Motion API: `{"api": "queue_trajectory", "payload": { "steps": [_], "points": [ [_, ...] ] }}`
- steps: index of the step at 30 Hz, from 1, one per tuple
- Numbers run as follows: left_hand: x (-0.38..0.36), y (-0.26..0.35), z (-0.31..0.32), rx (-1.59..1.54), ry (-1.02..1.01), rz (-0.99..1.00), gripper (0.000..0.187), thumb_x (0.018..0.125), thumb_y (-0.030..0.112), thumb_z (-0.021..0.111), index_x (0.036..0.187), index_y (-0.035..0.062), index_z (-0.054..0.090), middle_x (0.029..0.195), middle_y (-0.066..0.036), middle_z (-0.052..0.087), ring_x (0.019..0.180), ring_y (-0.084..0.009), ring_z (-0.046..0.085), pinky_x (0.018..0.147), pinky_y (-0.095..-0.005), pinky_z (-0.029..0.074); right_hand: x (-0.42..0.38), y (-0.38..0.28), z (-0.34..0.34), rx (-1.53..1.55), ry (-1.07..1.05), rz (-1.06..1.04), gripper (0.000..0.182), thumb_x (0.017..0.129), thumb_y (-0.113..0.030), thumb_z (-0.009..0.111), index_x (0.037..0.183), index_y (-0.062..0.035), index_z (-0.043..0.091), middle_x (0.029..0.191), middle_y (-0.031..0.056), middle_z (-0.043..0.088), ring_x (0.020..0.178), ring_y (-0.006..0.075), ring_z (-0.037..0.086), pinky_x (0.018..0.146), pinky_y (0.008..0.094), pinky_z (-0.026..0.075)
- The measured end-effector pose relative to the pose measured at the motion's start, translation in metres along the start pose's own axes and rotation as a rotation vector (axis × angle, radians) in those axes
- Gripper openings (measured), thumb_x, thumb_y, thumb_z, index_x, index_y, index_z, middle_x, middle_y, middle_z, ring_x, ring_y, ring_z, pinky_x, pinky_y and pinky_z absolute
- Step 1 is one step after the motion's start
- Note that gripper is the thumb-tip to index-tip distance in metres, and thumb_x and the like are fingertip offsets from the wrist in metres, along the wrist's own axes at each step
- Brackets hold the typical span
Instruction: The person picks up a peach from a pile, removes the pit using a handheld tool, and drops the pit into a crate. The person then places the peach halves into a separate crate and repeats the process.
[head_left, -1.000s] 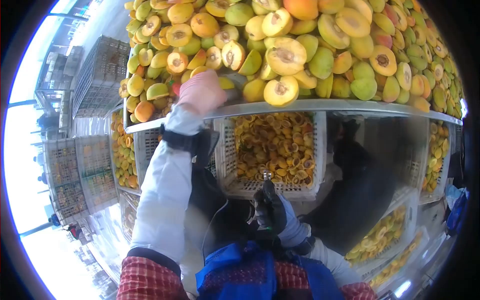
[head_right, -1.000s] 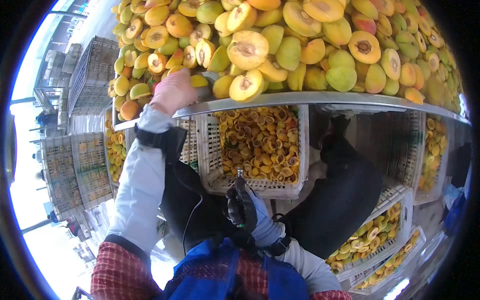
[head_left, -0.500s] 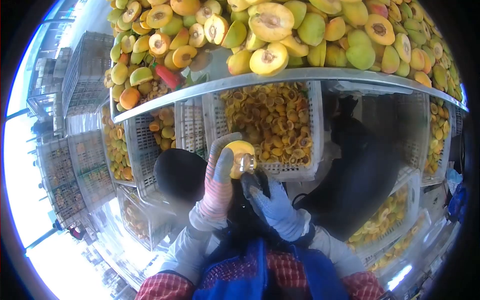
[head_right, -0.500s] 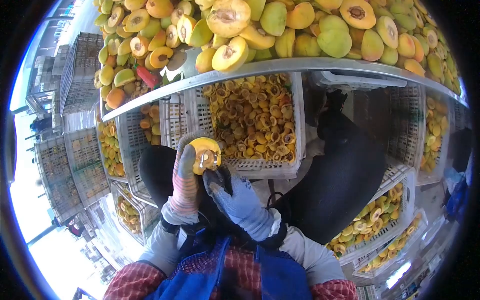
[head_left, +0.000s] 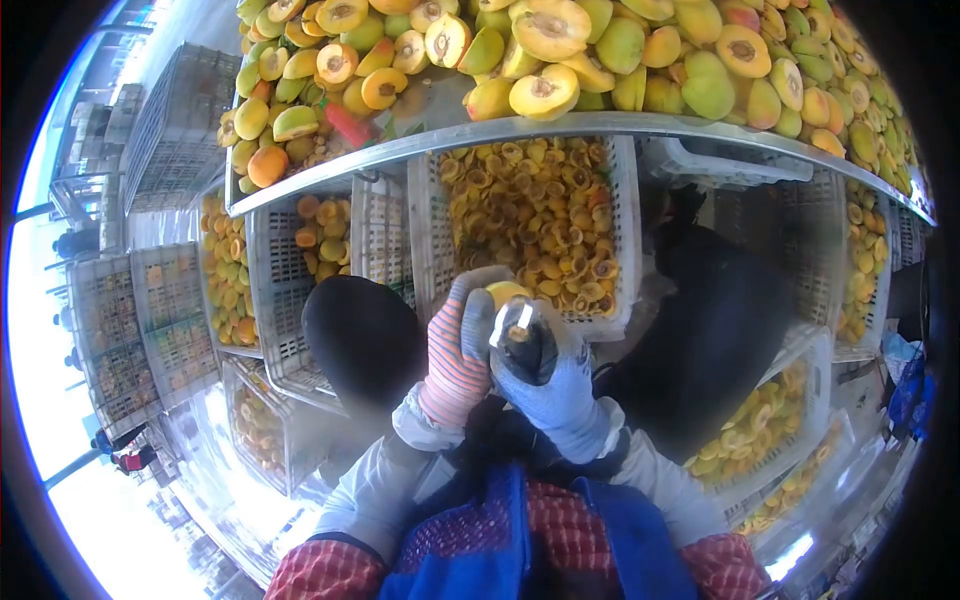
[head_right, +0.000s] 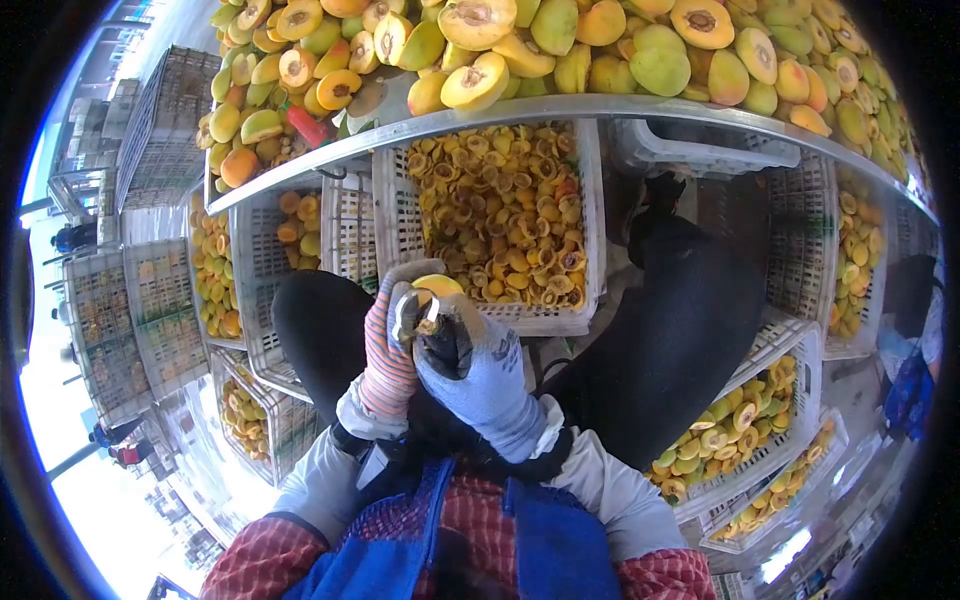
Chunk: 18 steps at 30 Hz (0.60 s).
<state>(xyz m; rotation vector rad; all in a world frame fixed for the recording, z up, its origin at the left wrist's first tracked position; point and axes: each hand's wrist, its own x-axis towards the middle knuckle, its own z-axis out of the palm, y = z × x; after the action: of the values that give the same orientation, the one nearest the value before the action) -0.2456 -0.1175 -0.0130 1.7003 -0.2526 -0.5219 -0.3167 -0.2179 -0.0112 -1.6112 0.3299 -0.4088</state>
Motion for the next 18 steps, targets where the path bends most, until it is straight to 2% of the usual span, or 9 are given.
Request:
{"api": "queue_trajectory", "payload": {
  "steps": [1, 3, 4, 7, 8, 11, 14, 18],
  "points": [
    [-0.002, 0.006, 0.002, -0.088, 0.024, -0.046, 0.036, 0.097, 0.032, 0.044, 0.114, 0.0009, 0.053, 0.097, -0.010, 0.061, 0.088, -0.0143, 0.057, 0.078, -0.0274, 0.047, -0.004, -0.001, 0.000, 0.143, -0.009, 0.150, 0.028, 0.078, -0.010, 0.067, 0.103, -0.0024, 0.055, 0.085, 0.0133, 0.061, 0.074, 0.0273, 0.063, 0.065, 0.0324, 0.048],
    [0.000, 0.009, -0.002, -0.182, 0.221, -0.122, 0.041, 0.097, 0.038, 0.042, 0.115, 0.0022, 0.054, 0.096, -0.009, 0.060, 0.088, -0.0147, 0.057, 0.080, -0.0274, 0.047, -0.009, -0.005, 0.000, 0.425, -0.031, 0.449, 0.027, 0.080, -0.008, 0.065, 0.104, -0.0020, 0.055, 0.084, 0.0139, 0.061, 0.075, 0.0295, 0.064, 0.065, 0.0327, 0.049],
    [0.001, 0.005, -0.003, -0.216, 0.285, -0.104, 0.045, 0.096, 0.042, 0.041, 0.115, 0.0026, 0.054, 0.095, -0.009, 0.060, 0.086, -0.0151, 0.057, 0.080, -0.0280, 0.048, -0.013, -0.004, 0.000, 0.586, -0.012, 0.467, 0.025, 0.082, -0.011, 0.064, 0.103, -0.0012, 0.055, 0.081, 0.0174, 0.061, 0.073, 0.0337, 0.062, 0.063, 0.0361, 0.048],
    [-0.004, 0.007, -0.005, -0.078, 0.214, -0.003, 0.045, 0.096, 0.042, 0.043, 0.115, 0.0023, 0.053, 0.095, -0.009, 0.060, 0.086, -0.0150, 0.057, 0.078, -0.0283, 0.048, -0.018, 0.002, 0.001, 0.007, -0.202, 0.159, 0.028, 0.084, -0.020, 0.063, 0.102, 0.0004, 0.056, 0.078, 0.0205, 0.061, 0.070, 0.0365, 0.061, 0.061, 0.0395, 0.047],
    [-0.005, 0.009, -0.002, -0.100, 0.229, -0.008, 0.046, 0.095, 0.042, 0.044, 0.116, 0.0018, 0.053, 0.095, -0.010, 0.060, 0.086, -0.0152, 0.057, 0.078, -0.0284, 0.048, -0.028, 0.015, 0.008, -0.019, -0.225, 0.175, 0.035, 0.086, -0.027, 0.061, 0.104, 0.0016, 0.054, 0.079, 0.0217, 0.061, 0.070, 0.0386, 0.060, 0.060, 0.0423, 0.046],
    [-0.008, 0.009, 0.004, -0.116, 0.279, -0.022, 0.046, 0.095, 0.042, 0.045, 0.116, 0.0016, 0.052, 0.096, -0.010, 0.060, 0.087, -0.0151, 0.057, 0.078, -0.0281, 0.048, -0.026, 0.008, 0.011, -0.058, -0.174, 0.194, 0.038, 0.086, -0.027, 0.060, 0.107, 0.0022, 0.051, 0.081, 0.0211, 0.061, 0.072, 0.0399, 0.059, 0.061, 0.0436, 0.046],
    [-0.008, 0.002, 0.010, -0.114, 0.328, 0.035, 0.045, 0.095, 0.041, 0.045, 0.117, 0.0017, 0.052, 0.096, -0.010, 0.061, 0.087, -0.0153, 0.057, 0.079, -0.0281, 0.047, -0.030, 0.005, 0.013, -0.138, -0.084, 0.098, 0.039, 0.086, -0.026, 0.059, 0.110, 0.0025, 0.049, 0.084, 0.0221, 0.060, 0.076, 0.0407, 0.059, 0.063, 0.0451, 0.046],
    [-0.008, 0.005, 0.015, -0.103, 0.353, 0.045, 0.044, 0.096, 0.039, 0.044, 0.116, 0.0015, 0.053, 0.096, -0.010, 0.061, 0.087, -0.0156, 0.058, 0.079, -0.0284, 0.047, -0.028, 0.006, 0.012, -0.089, -0.064, 0.099, 0.039, 0.086, -0.024, 0.057, 0.112, 0.0032, 0.049, 0.088, 0.0235, 0.061, 0.079, 0.0412, 0.059, 0.065, 0.0452, 0.046]
  ]
}}
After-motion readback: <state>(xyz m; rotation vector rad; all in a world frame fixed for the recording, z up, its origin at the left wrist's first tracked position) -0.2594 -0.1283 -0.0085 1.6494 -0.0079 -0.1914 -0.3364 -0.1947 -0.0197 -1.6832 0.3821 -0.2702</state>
